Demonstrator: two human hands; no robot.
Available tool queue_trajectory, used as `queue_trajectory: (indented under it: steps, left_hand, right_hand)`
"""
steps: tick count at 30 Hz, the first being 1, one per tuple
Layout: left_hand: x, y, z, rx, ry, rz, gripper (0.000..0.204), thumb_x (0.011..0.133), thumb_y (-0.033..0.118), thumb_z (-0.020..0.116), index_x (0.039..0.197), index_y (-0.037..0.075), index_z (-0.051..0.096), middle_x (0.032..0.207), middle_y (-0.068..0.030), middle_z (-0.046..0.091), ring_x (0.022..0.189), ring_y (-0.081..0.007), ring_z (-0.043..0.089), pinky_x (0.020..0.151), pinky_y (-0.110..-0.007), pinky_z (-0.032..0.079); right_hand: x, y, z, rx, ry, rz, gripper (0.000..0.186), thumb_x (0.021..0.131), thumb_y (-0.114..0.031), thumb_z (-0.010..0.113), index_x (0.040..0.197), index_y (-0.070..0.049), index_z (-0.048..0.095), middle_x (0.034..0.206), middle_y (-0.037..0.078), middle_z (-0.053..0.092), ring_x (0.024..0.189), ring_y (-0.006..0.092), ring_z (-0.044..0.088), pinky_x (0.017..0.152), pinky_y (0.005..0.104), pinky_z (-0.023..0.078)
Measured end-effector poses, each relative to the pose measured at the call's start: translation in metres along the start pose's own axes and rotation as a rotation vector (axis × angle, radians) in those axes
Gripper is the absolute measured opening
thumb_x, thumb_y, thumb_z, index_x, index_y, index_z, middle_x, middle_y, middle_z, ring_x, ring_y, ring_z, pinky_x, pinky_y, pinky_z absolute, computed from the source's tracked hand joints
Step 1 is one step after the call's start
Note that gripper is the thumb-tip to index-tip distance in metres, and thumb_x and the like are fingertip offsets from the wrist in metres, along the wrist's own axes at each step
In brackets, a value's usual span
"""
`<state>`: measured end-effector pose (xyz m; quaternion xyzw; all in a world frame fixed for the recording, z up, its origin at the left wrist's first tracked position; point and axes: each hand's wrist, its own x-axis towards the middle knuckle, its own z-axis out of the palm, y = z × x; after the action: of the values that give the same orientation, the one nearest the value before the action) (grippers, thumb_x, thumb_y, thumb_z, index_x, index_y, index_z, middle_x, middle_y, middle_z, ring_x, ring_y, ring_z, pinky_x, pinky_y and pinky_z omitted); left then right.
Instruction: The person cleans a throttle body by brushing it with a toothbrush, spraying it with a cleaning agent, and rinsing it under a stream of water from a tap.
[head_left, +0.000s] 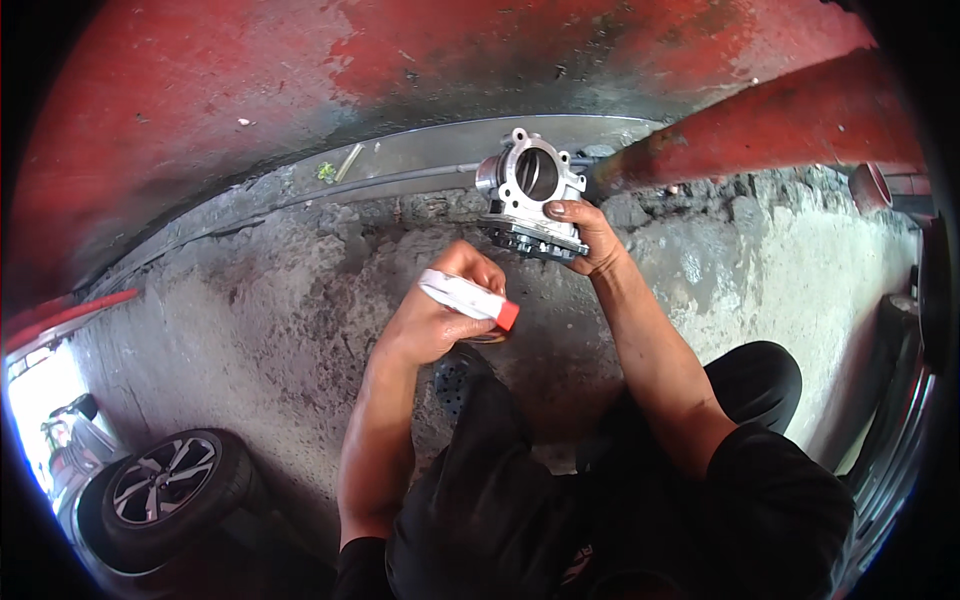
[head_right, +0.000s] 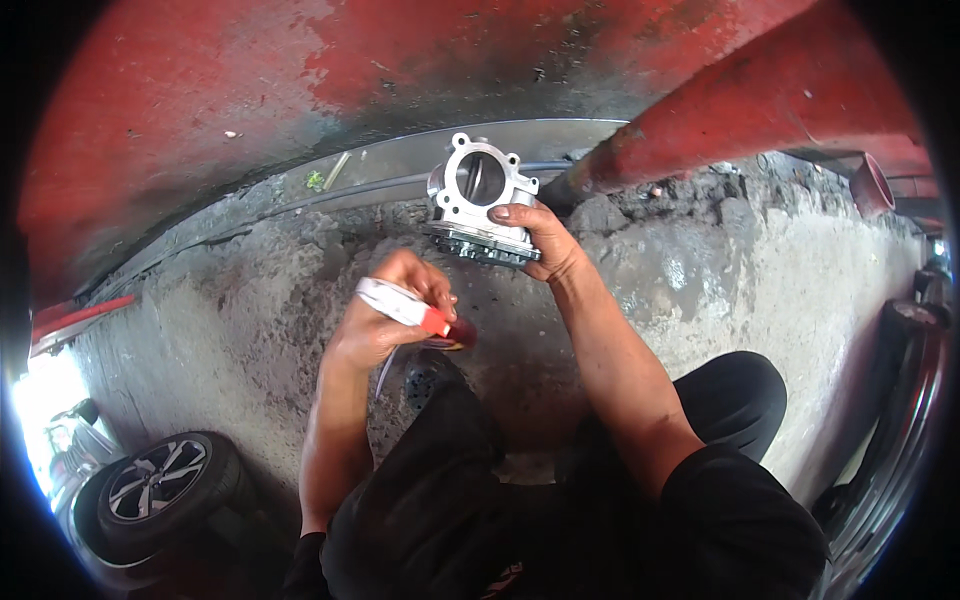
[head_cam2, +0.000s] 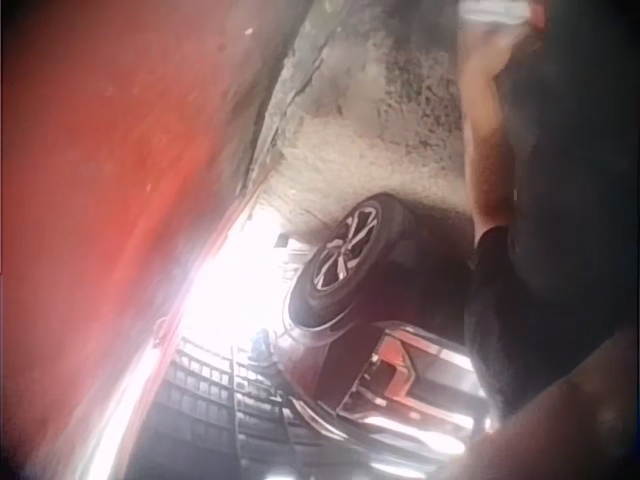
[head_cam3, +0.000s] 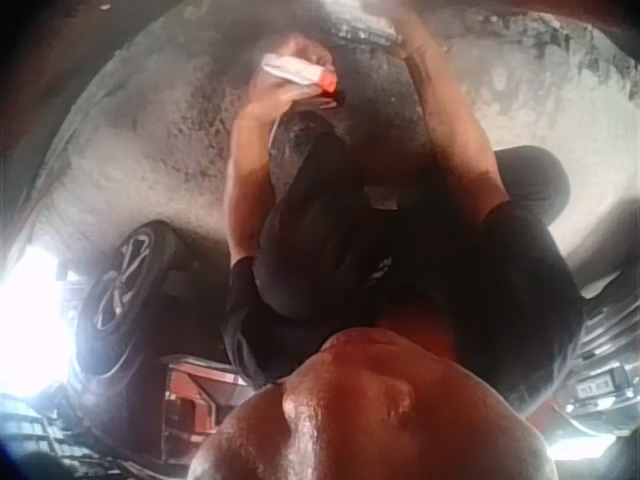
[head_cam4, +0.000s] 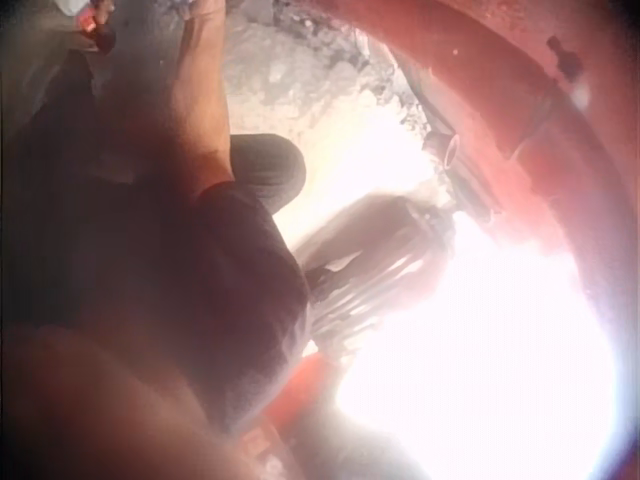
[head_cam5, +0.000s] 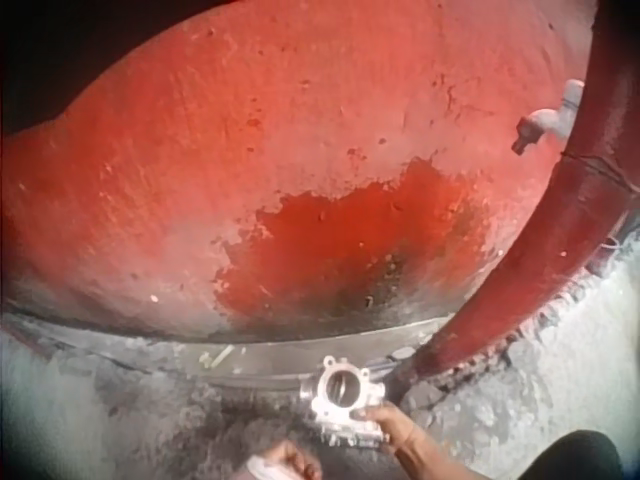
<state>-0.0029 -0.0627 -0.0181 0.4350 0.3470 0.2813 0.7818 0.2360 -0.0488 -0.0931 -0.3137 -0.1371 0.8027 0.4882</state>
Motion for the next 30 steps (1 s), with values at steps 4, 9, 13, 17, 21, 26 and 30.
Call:
queue_trajectory:
  steps: [4, 9, 13, 17, 21, 26, 30]
  left_hand:
    - [0.009, -0.047, -0.014, 0.323, -0.263, -0.138, 0.037, 0.069, -0.003, 0.075, 0.088, 0.009, 0.046, 0.092, -0.0061, 0.058, 0.089, -0.0121, 0.057, 0.075, -0.028, 0.047]
    - [-0.001, -0.069, 0.011, 0.547, -0.104, -0.060, 0.032, 0.072, -0.009, 0.070, 0.092, 0.006, 0.050, 0.099, -0.0068, 0.060, 0.093, -0.0140, 0.059, 0.080, -0.029, 0.049]
    - [-0.005, -0.083, 0.033, 0.218, 0.577, 0.258, 0.050, 0.079, -0.009, 0.061, 0.125, -0.001, 0.042, 0.118, -0.0132, 0.051, 0.107, -0.0192, 0.053, 0.093, -0.033, 0.045]
    - [0.000, -0.088, 0.056, 0.300, 0.532, 0.341, 0.068, 0.078, 0.009, 0.077, 0.128, -0.003, 0.032, 0.120, -0.0156, 0.045, 0.108, -0.0212, 0.050, 0.093, -0.036, 0.044]
    - [0.010, -0.088, 0.048, 0.374, 0.714, 0.248, 0.066, 0.077, 0.008, 0.078, 0.124, -0.001, 0.033, 0.108, -0.0139, 0.052, 0.091, -0.0214, 0.057, 0.079, -0.035, 0.050]
    - [0.002, -0.080, 0.035, 0.690, 0.539, 0.251, 0.042, 0.075, 0.005, 0.081, 0.107, 0.000, 0.055, 0.091, -0.0063, 0.064, 0.079, -0.0167, 0.062, 0.067, -0.034, 0.052]
    - [0.001, -0.078, 0.018, 0.107, 0.180, -0.137, 0.038, 0.073, 0.007, 0.085, 0.100, 0.002, 0.059, 0.080, -0.0016, 0.067, 0.070, -0.0079, 0.063, 0.062, -0.026, 0.051]
  right_hand:
    - [-0.008, 0.005, -0.007, 0.013, 0.049, -0.044, 0.052, 0.078, -0.019, 0.070, 0.123, 0.003, 0.056, 0.107, 0.016, 0.069, 0.092, 0.0256, 0.070, 0.083, 0.0393, 0.059]
    - [-0.015, 0.017, -0.016, 0.038, 0.160, -0.152, 0.048, 0.080, -0.019, 0.072, 0.121, 0.003, 0.058, 0.106, 0.014, 0.069, 0.094, 0.0241, 0.069, 0.086, 0.0380, 0.056]
    - [-0.010, 0.041, -0.005, 0.012, 0.271, -0.247, 0.047, 0.081, -0.015, 0.073, 0.123, -0.002, 0.057, 0.112, 0.011, 0.067, 0.098, 0.0225, 0.066, 0.088, 0.0375, 0.054]
    - [-0.007, 0.058, 0.022, 0.030, 0.258, -0.191, 0.041, 0.079, -0.003, 0.076, 0.116, -0.003, 0.058, 0.106, 0.008, 0.068, 0.096, 0.0177, 0.065, 0.089, 0.0344, 0.052]
    - [-0.003, 0.062, 0.032, 0.036, 0.279, -0.208, 0.044, 0.078, -0.001, 0.078, 0.115, -0.003, 0.055, 0.107, 0.008, 0.067, 0.096, 0.0179, 0.064, 0.089, 0.0346, 0.052]
    - [0.000, 0.051, 0.007, 0.015, 0.259, -0.123, 0.039, 0.079, -0.005, 0.076, 0.115, -0.001, 0.062, 0.107, 0.009, 0.068, 0.097, 0.0204, 0.066, 0.089, 0.0358, 0.052]
    - [-0.002, 0.044, -0.017, 0.016, 0.172, -0.067, 0.038, 0.080, -0.009, 0.074, 0.116, -0.001, 0.062, 0.105, 0.011, 0.069, 0.095, 0.0212, 0.067, 0.087, 0.0356, 0.053]
